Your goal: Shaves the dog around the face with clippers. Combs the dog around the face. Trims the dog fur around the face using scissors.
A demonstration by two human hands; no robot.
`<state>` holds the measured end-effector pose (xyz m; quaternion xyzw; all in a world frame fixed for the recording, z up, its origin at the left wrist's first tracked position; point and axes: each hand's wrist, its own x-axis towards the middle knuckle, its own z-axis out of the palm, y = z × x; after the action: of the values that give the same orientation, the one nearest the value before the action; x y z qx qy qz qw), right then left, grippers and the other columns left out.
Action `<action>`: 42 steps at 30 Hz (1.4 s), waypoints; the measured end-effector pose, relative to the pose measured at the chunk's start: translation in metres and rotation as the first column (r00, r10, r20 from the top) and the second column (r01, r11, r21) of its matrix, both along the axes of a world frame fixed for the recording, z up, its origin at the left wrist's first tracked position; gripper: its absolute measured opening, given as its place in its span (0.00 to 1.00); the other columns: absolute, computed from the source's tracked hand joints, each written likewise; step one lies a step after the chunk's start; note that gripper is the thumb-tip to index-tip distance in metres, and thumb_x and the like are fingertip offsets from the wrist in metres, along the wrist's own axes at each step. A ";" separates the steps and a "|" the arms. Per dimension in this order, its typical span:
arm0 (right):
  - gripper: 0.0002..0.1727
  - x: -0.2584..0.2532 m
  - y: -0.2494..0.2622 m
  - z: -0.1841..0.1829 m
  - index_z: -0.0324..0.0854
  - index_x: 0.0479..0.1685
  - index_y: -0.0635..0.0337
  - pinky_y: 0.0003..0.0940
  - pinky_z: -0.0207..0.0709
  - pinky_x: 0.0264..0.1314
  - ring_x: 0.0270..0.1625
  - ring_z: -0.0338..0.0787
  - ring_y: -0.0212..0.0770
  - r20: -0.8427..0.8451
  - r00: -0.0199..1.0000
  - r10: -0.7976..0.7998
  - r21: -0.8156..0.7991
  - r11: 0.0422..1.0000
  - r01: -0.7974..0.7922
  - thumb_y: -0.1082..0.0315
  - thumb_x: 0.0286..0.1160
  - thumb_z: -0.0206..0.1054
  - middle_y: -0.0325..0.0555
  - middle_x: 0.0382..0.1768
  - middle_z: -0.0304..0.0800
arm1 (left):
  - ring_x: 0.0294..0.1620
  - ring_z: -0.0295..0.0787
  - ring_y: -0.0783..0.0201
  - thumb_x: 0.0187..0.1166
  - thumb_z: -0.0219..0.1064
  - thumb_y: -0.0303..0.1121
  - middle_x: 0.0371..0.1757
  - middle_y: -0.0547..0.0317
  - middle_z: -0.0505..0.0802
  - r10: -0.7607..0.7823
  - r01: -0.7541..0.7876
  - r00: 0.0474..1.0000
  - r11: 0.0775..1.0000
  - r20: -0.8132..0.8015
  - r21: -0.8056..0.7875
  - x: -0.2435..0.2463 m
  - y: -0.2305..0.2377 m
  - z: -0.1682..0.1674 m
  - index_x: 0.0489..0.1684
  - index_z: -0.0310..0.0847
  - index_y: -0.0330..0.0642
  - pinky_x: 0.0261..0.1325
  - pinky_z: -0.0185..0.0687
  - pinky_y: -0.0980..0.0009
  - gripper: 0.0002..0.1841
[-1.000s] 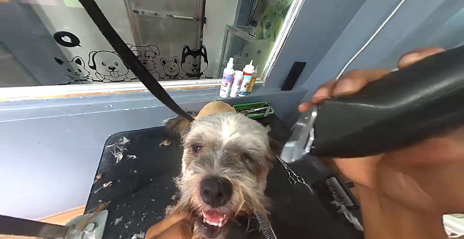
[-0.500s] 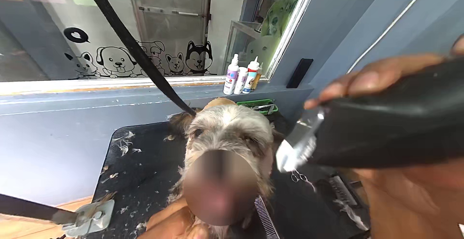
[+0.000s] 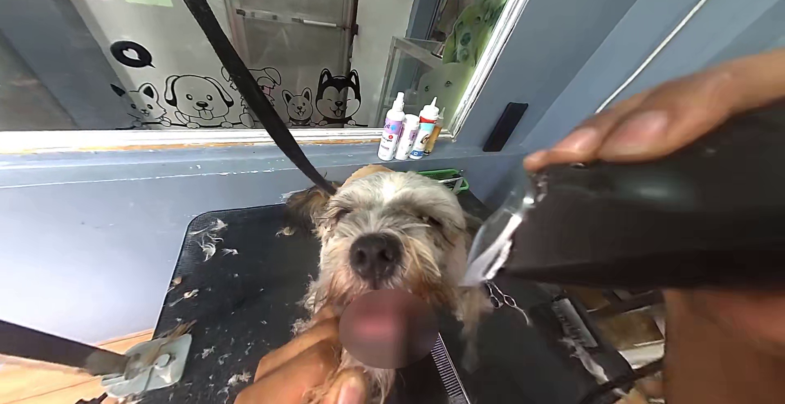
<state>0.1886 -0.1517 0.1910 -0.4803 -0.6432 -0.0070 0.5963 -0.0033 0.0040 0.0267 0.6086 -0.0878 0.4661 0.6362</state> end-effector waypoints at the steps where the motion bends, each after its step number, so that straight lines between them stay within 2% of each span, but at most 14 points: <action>1: 0.35 0.000 0.004 0.000 0.77 0.58 0.59 0.46 0.92 0.62 0.55 0.94 0.50 0.005 1.000 0.025 -0.017 1.000 -0.025 0.63 0.49 0.91 0.47 0.51 0.92 | 0.50 0.84 0.79 0.88 0.61 0.40 0.38 0.73 0.90 -0.008 0.008 1.000 1.000 -0.003 0.007 0.000 0.001 0.002 0.31 0.85 0.50 0.61 0.76 0.76 0.14; 3: 0.37 0.003 0.010 -0.004 0.72 0.66 0.55 0.47 0.89 0.67 0.60 0.93 0.50 0.016 0.988 0.155 -0.098 0.984 -0.152 0.66 0.54 0.88 0.45 0.56 0.92 | 0.50 0.86 0.78 0.88 0.61 0.40 0.40 0.73 0.91 -0.003 0.003 1.000 1.000 0.006 0.009 0.001 0.002 0.003 0.32 0.86 0.50 0.61 0.78 0.76 0.13; 7: 0.38 0.014 0.005 -0.014 0.70 0.67 0.53 0.48 0.90 0.65 0.59 0.94 0.54 -0.080 0.941 0.328 -0.233 0.912 -0.338 0.75 0.54 0.86 0.49 0.55 0.93 | 0.50 0.85 0.79 0.89 0.60 0.40 0.40 0.73 0.91 -0.014 0.014 1.000 1.000 0.012 0.024 0.002 0.004 0.006 0.32 0.86 0.50 0.61 0.77 0.77 0.13; 10: 0.35 0.020 -0.006 -0.010 0.73 0.63 0.50 0.47 0.93 0.61 0.54 0.96 0.53 -0.104 0.957 0.271 -0.236 0.928 -0.288 0.68 0.54 0.88 0.48 0.50 0.94 | 0.50 0.84 0.78 0.88 0.60 0.40 0.39 0.72 0.90 -0.016 0.016 1.000 1.000 0.015 0.026 0.003 0.004 0.007 0.30 0.84 0.49 0.62 0.76 0.76 0.14; 13: 0.38 0.027 -0.004 0.000 0.70 0.64 0.51 0.50 0.93 0.60 0.53 0.96 0.53 -0.011 0.987 0.157 -0.081 0.984 -0.158 0.64 0.52 0.90 0.46 0.48 0.95 | 0.49 0.85 0.79 0.88 0.61 0.40 0.39 0.73 0.91 0.003 -0.003 1.000 1.000 0.006 0.026 0.003 0.003 0.009 0.32 0.86 0.50 0.60 0.77 0.77 0.13; 16: 0.42 0.030 0.007 -0.006 0.63 0.69 0.55 0.53 0.91 0.63 0.58 0.93 0.55 0.073 0.989 0.132 0.006 0.991 -0.133 0.63 0.57 0.88 0.48 0.54 0.91 | 0.52 0.87 0.79 0.89 0.61 0.41 0.43 0.75 0.93 0.019 -0.019 1.000 0.999 -0.016 0.028 0.003 0.004 0.010 0.37 0.90 0.52 0.63 0.79 0.76 0.12; 18: 0.38 0.027 0.009 -0.019 0.64 0.68 0.49 0.46 0.90 0.65 0.60 0.93 0.50 0.120 0.984 0.129 -0.057 0.991 -0.123 0.62 0.60 0.86 0.43 0.56 0.92 | 0.51 0.87 0.79 0.88 0.61 0.41 0.42 0.76 0.93 0.024 -0.023 0.999 0.999 -0.023 0.023 0.003 0.004 0.011 0.36 0.89 0.53 0.62 0.79 0.76 0.12; 22: 0.36 0.030 -0.005 -0.041 0.72 0.67 0.52 0.50 0.90 0.65 0.59 0.94 0.55 -0.096 0.951 0.295 -0.157 0.939 -0.307 0.72 0.56 0.86 0.50 0.54 0.93 | 0.52 0.86 0.79 0.89 0.60 0.40 0.42 0.75 0.92 0.006 -0.004 0.999 0.999 -0.032 0.041 0.002 0.004 0.014 0.35 0.88 0.51 0.63 0.78 0.77 0.12; 25: 0.35 0.036 -0.012 -0.030 0.74 0.63 0.48 0.49 0.91 0.64 0.56 0.95 0.53 -0.058 0.980 0.191 -0.088 0.977 -0.196 0.66 0.54 0.88 0.46 0.50 0.95 | 0.53 0.86 0.79 0.89 0.61 0.40 0.44 0.77 0.93 0.018 -0.016 0.999 0.999 -0.041 0.044 0.004 0.005 0.016 0.37 0.89 0.54 0.64 0.79 0.77 0.12; 29: 0.40 0.048 -0.002 -0.027 0.64 0.64 0.48 0.53 0.90 0.67 0.58 0.94 0.54 0.058 0.991 0.123 0.074 0.989 -0.128 0.65 0.53 0.89 0.45 0.52 0.93 | 0.48 0.87 0.80 0.89 0.60 0.40 0.42 0.77 0.93 0.044 -0.042 0.998 0.999 -0.045 0.032 0.005 0.004 0.020 0.37 0.90 0.54 0.59 0.81 0.77 0.12; 31: 0.40 0.046 0.005 -0.045 0.66 0.67 0.46 0.52 0.88 0.69 0.60 0.93 0.52 0.031 0.984 0.176 0.055 0.983 -0.177 0.67 0.55 0.88 0.44 0.54 0.93 | 0.41 0.85 0.81 0.90 0.59 0.41 0.39 0.77 0.91 0.068 -0.065 0.996 0.997 -0.064 0.049 0.004 0.006 0.023 0.36 0.89 0.54 0.52 0.80 0.79 0.14; 36: 0.37 0.041 -0.011 -0.082 0.74 0.71 0.49 0.53 0.85 0.72 0.64 0.91 0.55 -0.096 0.947 0.308 -0.048 0.948 -0.313 0.76 0.58 0.84 0.49 0.58 0.92 | 0.42 0.86 0.83 0.90 0.59 0.41 0.42 0.80 0.93 0.091 -0.086 0.991 0.995 -0.097 0.052 -0.001 0.007 0.029 0.40 0.91 0.56 0.49 0.82 0.82 0.12; 40: 0.39 0.038 -0.014 -0.068 0.73 0.66 0.49 0.57 0.88 0.69 0.59 0.94 0.57 -0.061 0.979 0.192 0.201 0.963 -0.177 0.75 0.50 0.88 0.48 0.53 0.94 | 0.40 0.86 0.83 0.89 0.60 0.42 0.42 0.80 0.93 0.103 -0.102 0.990 0.995 -0.101 0.021 0.000 0.003 0.034 0.42 0.92 0.58 0.49 0.81 0.82 0.12; 42: 0.40 0.033 -0.009 -0.074 0.72 0.67 0.48 0.54 0.87 0.71 0.61 0.93 0.55 -0.034 0.989 0.147 0.250 0.959 -0.134 0.75 0.50 0.88 0.46 0.55 0.93 | 0.40 0.87 0.83 0.88 0.62 0.41 0.40 0.78 0.94 0.125 -0.126 0.988 0.992 -0.086 -0.013 0.002 -0.001 0.040 0.40 0.92 0.56 0.49 0.81 0.82 0.11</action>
<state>0.2219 -0.1602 0.1169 -0.3556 -0.6541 -0.0321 0.6668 -0.0015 0.0028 0.0665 0.6262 -0.0180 0.4798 0.6142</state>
